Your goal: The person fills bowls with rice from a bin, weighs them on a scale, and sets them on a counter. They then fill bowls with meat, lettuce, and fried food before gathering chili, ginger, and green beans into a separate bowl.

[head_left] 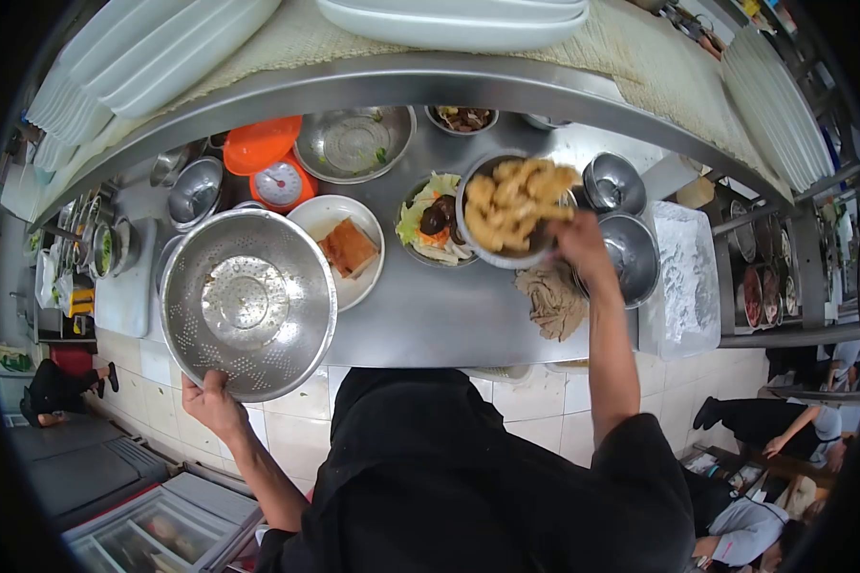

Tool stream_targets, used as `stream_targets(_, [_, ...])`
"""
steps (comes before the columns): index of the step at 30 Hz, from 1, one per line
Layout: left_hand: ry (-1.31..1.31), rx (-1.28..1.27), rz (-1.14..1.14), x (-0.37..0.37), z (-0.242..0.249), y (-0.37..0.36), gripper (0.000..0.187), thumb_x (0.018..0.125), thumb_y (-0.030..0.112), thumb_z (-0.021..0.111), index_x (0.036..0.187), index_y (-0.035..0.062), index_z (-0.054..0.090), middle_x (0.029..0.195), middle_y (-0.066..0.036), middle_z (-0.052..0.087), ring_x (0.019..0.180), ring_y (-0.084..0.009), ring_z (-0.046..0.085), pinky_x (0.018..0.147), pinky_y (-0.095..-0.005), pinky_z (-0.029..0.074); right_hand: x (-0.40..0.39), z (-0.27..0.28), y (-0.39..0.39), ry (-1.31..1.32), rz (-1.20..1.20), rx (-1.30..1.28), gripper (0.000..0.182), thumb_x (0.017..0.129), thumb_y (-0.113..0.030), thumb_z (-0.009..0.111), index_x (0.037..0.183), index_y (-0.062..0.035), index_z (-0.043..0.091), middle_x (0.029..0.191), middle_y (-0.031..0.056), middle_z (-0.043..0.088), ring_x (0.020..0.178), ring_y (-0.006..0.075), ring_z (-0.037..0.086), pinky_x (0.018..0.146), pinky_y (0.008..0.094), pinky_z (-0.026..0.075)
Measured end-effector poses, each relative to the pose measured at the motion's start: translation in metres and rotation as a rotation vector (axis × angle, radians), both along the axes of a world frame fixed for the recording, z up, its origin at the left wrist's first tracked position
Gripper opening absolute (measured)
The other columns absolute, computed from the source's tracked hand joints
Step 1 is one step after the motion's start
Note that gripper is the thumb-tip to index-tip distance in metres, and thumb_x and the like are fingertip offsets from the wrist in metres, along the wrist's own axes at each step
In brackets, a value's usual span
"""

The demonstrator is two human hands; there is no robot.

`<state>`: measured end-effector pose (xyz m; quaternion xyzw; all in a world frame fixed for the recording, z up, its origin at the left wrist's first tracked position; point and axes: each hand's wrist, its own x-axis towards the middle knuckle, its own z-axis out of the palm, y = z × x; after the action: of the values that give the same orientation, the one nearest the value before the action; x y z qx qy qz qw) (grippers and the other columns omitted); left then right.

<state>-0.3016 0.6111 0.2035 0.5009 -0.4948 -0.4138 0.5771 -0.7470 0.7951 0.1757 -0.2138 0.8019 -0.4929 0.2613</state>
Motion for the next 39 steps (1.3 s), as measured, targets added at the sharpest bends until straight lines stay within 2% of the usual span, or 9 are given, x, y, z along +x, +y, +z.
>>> stream_targets(4, [-0.018,0.001,0.016,0.007,-0.004,0.004,0.029,0.061,-0.007,0.044,0.088,-0.0072,0.056,0.078,-0.007,0.059,0.064,-0.0110,0.052,0.062,-0.0205,0.041,-0.078,0.010,-0.073,-0.042,0.136,0.054,0.026,0.075,-0.006,0.055,0.090,0.0141,0.058,0.083,0.0178,0.062,0.064,0.0219,0.063,0.052,0.0274,0.056])
stream_targets(7, [0.030,0.007,0.077,0.011,0.000,0.014,0.030,0.061,-0.007,0.044,0.088,-0.0070,0.056,0.078,-0.007,0.059,0.064,-0.0117,0.053,0.062,-0.0210,0.042,-0.103,0.004,-0.111,-0.029,0.290,0.090,0.035,0.075,-0.006,0.054,0.107,0.0073,0.051,0.089,0.0144,0.060,0.070,0.0190,0.060,0.054,0.0273,0.053])
stream_targets(14, [0.021,0.031,0.208,0.041,-0.003,0.033,0.028,0.061,-0.006,0.045,0.087,-0.0063,0.055,0.077,-0.007,0.059,0.064,-0.0128,0.053,0.061,-0.0224,0.042,-0.141,-0.038,-0.155,-0.118,0.453,0.208,0.033,0.075,-0.006,0.054,0.107,0.0035,0.049,0.087,0.0111,0.059,0.069,0.0167,0.059,0.054,0.0275,0.052])
stream_targets(23, [0.023,0.079,0.214,0.040,-0.013,0.029,0.027,0.062,-0.007,0.044,0.087,-0.0066,0.056,0.075,-0.006,0.058,0.061,-0.0109,0.051,0.058,-0.0217,0.040,-0.127,-0.046,-0.164,-0.164,0.323,0.137,0.030,0.074,-0.005,0.057,0.103,0.0018,0.052,0.084,0.0109,0.058,0.066,0.0172,0.057,0.055,0.0270,0.050])
stream_targets(31, [0.027,0.073,0.252,0.033,-0.006,0.021,0.027,0.061,-0.006,0.043,0.085,-0.0062,0.056,0.074,-0.004,0.057,0.060,-0.0105,0.050,0.057,-0.0211,0.039,-0.163,-0.092,-0.168,-0.245,0.270,0.173,0.016,0.073,-0.007,0.058,0.087,0.0007,0.057,0.072,0.0075,0.055,0.063,0.0160,0.054,0.055,0.0284,0.048])
stream_targets(34, [0.003,0.088,0.240,0.043,-0.005,0.020,0.030,0.061,-0.003,0.043,0.088,-0.0064,0.056,0.075,-0.006,0.058,0.063,-0.0110,0.051,0.057,-0.0213,0.040,-0.189,-0.121,-0.162,0.257,0.505,0.336,0.014,0.072,-0.011,0.060,0.064,0.0004,0.058,0.057,0.0061,0.053,0.055,0.0142,0.049,0.051,0.0280,0.040])
stream_targets(36, [-0.058,0.136,0.298,0.045,0.002,0.018,0.031,0.060,-0.001,0.046,0.089,-0.0064,0.056,0.074,-0.006,0.058,0.061,-0.0114,0.051,0.056,-0.0221,0.040,-0.173,-0.098,-0.149,0.411,0.584,0.420,0.030,0.068,-0.020,0.061,0.091,0.0003,0.061,0.082,0.0127,0.060,0.081,0.0214,0.055,0.075,0.0323,0.043])
stream_targets(37, [-0.066,0.160,0.294,0.057,-0.004,0.014,0.031,0.060,-0.002,0.046,0.089,-0.0063,0.057,0.074,-0.006,0.059,0.061,-0.0118,0.051,0.056,-0.0229,0.041,-0.169,-0.089,-0.154,0.355,0.596,0.536,0.023,0.070,-0.017,0.059,0.088,-0.0023,0.063,0.086,0.0152,0.061,0.081,0.0240,0.058,0.074,0.0339,0.045])
stream_targets(39, [0.084,0.152,0.295,0.062,-0.004,0.006,0.031,0.059,-0.007,0.045,0.088,-0.0065,0.057,0.075,-0.007,0.060,0.060,-0.0123,0.052,0.055,-0.0225,0.042,-0.178,-0.090,-0.147,1.061,1.109,0.582,0.018,0.074,-0.018,0.056,0.084,-0.0054,0.065,0.090,0.0171,0.062,0.086,0.0312,0.059,0.074,0.0382,0.045])
